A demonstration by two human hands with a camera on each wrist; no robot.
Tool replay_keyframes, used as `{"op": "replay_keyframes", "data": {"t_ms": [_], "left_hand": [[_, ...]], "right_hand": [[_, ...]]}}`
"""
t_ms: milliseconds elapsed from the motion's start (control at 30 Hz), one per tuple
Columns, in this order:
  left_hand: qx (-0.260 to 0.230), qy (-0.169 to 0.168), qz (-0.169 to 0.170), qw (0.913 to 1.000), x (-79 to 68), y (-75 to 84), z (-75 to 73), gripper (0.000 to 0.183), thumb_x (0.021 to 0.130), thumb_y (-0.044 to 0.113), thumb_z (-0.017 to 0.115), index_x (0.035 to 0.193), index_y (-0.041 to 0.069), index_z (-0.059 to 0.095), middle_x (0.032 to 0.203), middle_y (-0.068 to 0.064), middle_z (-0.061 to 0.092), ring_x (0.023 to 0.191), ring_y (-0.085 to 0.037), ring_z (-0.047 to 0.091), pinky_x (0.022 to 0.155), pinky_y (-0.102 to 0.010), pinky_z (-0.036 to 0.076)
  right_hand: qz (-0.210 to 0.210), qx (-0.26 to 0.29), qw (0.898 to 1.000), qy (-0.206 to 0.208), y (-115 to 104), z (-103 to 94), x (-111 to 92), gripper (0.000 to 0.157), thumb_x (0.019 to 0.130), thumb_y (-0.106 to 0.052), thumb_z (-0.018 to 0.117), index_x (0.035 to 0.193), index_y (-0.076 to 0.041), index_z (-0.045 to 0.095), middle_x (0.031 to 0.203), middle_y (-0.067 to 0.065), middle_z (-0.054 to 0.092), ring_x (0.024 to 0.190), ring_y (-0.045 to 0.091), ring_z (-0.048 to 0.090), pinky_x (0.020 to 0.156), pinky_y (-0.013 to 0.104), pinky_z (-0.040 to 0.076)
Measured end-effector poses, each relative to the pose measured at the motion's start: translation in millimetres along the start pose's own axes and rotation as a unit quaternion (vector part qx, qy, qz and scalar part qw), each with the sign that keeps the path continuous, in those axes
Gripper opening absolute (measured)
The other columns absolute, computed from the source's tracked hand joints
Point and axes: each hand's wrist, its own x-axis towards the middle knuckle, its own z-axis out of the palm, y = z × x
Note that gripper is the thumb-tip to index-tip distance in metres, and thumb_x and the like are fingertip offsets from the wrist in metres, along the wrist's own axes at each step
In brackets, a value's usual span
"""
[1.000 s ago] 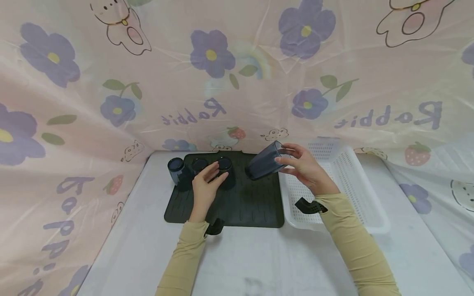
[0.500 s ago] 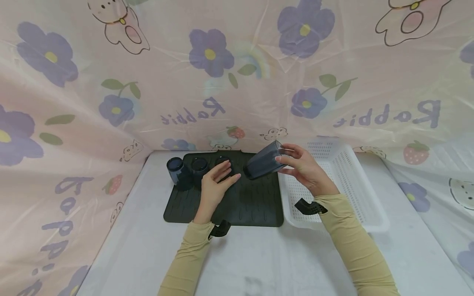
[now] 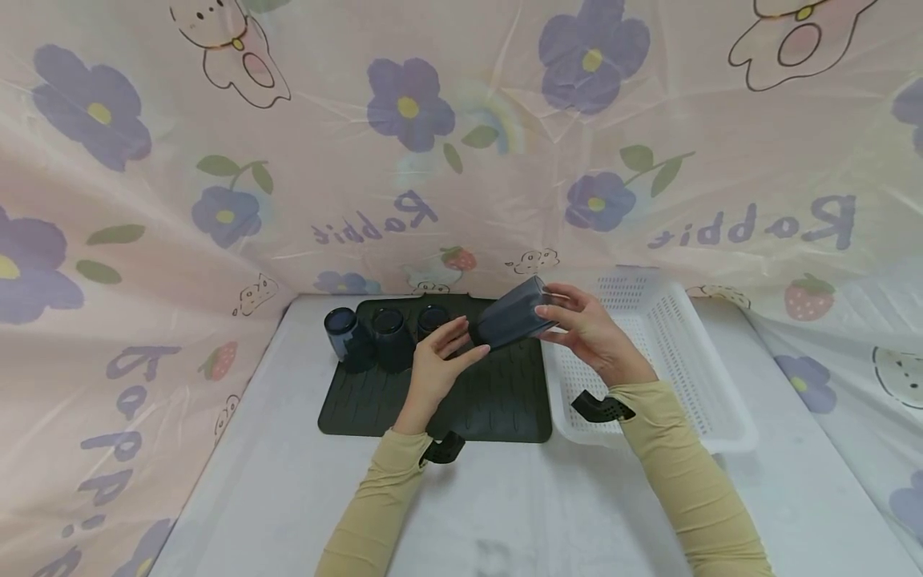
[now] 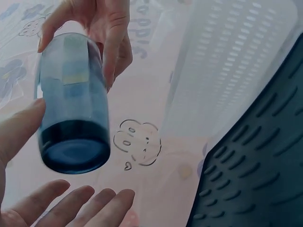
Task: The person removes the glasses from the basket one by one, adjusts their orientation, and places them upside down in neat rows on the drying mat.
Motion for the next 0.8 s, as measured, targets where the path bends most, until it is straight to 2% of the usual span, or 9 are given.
{"op": "replay_keyframes", "data": {"t_ms": [267,367,600,800], "left_hand": [[0.007,0.002,-0.022,0.9997,4.4,-5.7,6.3,0.064,0.081,0.011,0.078,0.137,0.001,0.05,0.132,-0.017,0.055,0.117,-0.033,0.055,0.092,-0.036,0.05],[0.004,0.003,-0.028,0.9996,5.2,-7.9,7.3,0.062,0.081,0.011,0.078,0.136,0.004,0.052,0.129,-0.018,0.056,0.117,-0.033,0.055,0.092,-0.036,0.05],[-0.059,0.003,-0.035,0.9976,14.1,-36.1,7.2,0.059,0.08,0.007,0.078,0.134,0.008,0.055,0.125,-0.015,0.059,0.112,-0.03,0.059,0.09,-0.034,0.051],[-0.095,0.014,-0.042,0.9945,14.1,-41.9,7.9,0.056,0.076,0.009,0.082,0.128,0.012,0.06,0.117,-0.013,0.061,0.104,-0.027,0.062,0.088,-0.034,0.052]], "right_hand": [[0.001,-0.006,1.0,-0.006,4,2.2,0,0.065,0.089,0.0,0.061,0.145,0.0,0.029,0.124,0.01,0.042,0.107,0.022,0.049,0.089,0.048,0.048],[-0.002,-0.004,1.0,-0.01,4,2.4,0,0.064,0.089,0.0,0.061,0.145,0.0,0.029,0.122,0.01,0.043,0.104,0.02,0.05,0.087,0.047,0.049],[0.004,0.006,1.0,-0.01,6,2.0,-2,0.067,0.088,-0.001,0.063,0.145,0.0,0.028,0.122,0.011,0.044,0.1,0.02,0.054,0.083,0.042,0.052],[0.011,0.016,0.999,-0.029,8,-1.5,-3,0.067,0.088,-0.002,0.062,0.145,-0.001,0.027,0.123,0.011,0.045,0.1,0.019,0.058,0.085,0.044,0.052]]}}
